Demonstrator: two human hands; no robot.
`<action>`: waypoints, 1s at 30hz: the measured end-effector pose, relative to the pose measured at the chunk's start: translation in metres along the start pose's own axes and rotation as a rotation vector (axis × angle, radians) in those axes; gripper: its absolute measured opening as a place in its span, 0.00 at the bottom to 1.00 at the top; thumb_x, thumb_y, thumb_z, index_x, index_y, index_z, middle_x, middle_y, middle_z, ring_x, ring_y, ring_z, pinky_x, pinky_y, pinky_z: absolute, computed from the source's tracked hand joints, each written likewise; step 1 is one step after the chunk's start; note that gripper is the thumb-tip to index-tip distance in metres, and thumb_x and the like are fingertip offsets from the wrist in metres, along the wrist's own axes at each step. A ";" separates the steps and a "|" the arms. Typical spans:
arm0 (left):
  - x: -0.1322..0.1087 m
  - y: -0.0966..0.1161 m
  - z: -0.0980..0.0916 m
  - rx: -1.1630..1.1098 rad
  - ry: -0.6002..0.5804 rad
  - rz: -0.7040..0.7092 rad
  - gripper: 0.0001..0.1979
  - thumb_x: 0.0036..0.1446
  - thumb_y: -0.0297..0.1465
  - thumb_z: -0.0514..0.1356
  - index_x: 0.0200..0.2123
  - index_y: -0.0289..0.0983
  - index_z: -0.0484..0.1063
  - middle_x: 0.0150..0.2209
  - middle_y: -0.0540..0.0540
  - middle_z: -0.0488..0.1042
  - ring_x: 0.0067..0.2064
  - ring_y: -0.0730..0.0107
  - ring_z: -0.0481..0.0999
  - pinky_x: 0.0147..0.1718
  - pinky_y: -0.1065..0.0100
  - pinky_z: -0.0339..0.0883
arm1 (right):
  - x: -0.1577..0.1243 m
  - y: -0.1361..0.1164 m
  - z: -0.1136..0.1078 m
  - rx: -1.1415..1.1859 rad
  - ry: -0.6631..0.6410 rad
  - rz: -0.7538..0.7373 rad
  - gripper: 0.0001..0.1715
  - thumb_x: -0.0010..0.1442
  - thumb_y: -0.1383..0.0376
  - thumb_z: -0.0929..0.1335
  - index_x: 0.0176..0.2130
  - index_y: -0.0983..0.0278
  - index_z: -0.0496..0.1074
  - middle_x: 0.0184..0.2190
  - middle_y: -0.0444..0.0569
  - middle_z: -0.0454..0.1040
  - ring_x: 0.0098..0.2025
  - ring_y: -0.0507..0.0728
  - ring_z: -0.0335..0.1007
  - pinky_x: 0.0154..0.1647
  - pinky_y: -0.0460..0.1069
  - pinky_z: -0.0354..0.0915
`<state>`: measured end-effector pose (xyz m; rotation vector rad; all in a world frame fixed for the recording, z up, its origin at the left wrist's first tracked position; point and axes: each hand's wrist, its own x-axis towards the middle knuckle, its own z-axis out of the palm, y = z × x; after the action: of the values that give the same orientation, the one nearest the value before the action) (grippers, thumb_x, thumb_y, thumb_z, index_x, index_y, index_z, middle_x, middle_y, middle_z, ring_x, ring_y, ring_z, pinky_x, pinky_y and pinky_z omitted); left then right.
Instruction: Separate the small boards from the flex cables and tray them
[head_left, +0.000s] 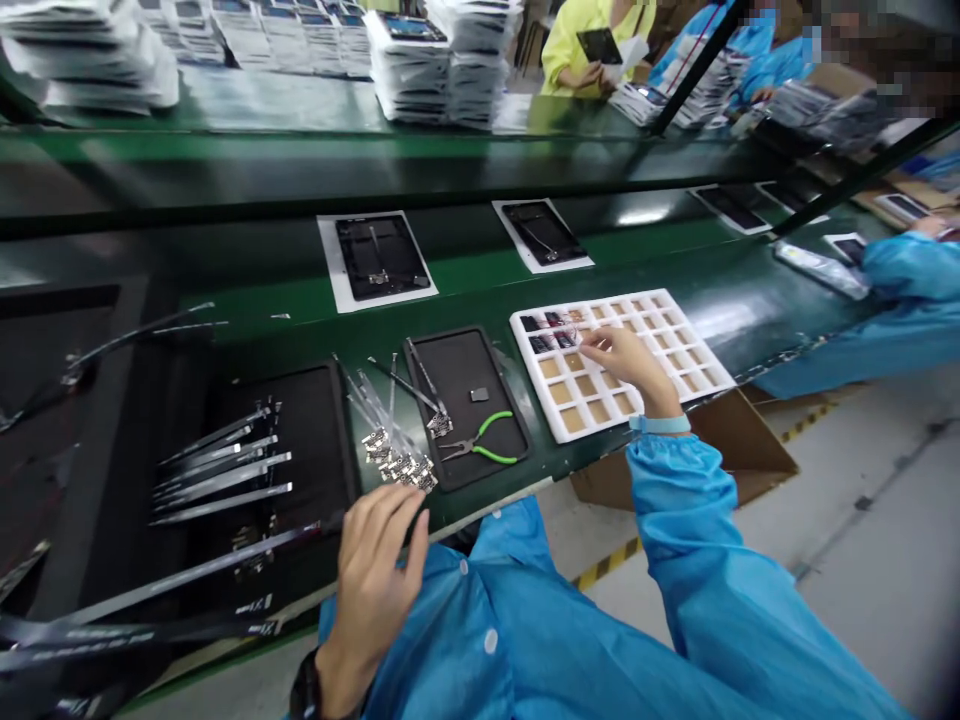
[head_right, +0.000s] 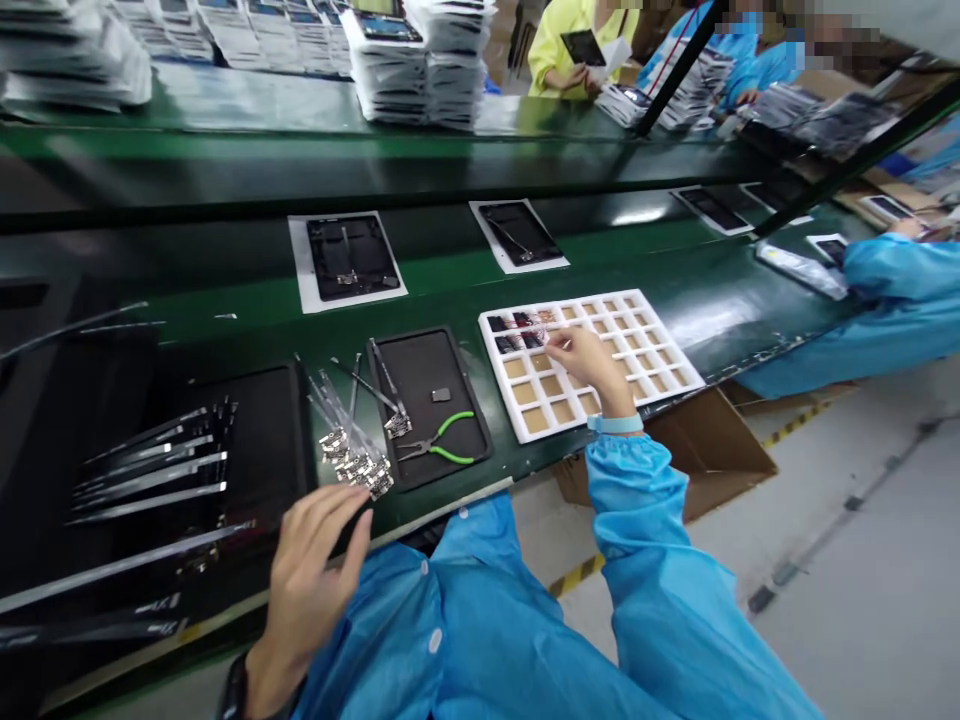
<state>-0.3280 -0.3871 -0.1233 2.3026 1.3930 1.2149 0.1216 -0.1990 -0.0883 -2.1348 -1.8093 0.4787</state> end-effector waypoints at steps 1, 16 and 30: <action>-0.003 0.004 0.007 -0.029 -0.014 0.000 0.16 0.66 0.19 0.64 0.55 0.37 0.75 0.49 0.40 0.82 0.54 0.56 0.80 0.55 0.54 0.74 | 0.001 0.001 0.003 -0.007 0.029 0.025 0.09 0.62 0.60 0.71 0.38 0.63 0.79 0.36 0.53 0.84 0.37 0.61 0.78 0.42 0.54 0.71; 0.025 0.029 0.078 0.188 -0.342 0.090 0.20 0.71 0.29 0.61 0.64 0.33 0.73 0.65 0.32 0.73 0.67 0.42 0.71 0.64 0.42 0.70 | 0.024 -0.012 0.016 -0.177 -0.030 0.149 0.13 0.64 0.63 0.71 0.27 0.62 0.72 0.25 0.49 0.76 0.31 0.58 0.72 0.34 0.50 0.61; 0.018 0.025 0.081 0.161 -0.313 0.092 0.21 0.72 0.27 0.58 0.66 0.36 0.70 0.67 0.33 0.72 0.68 0.45 0.70 0.67 0.39 0.67 | 0.006 -0.034 0.009 -0.313 -0.094 -0.296 0.26 0.59 0.59 0.78 0.53 0.64 0.75 0.51 0.62 0.80 0.53 0.70 0.76 0.54 0.59 0.70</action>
<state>-0.2492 -0.3671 -0.1527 2.5537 1.3261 0.7409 0.0882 -0.1874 -0.0820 -2.0029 -2.3380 0.2387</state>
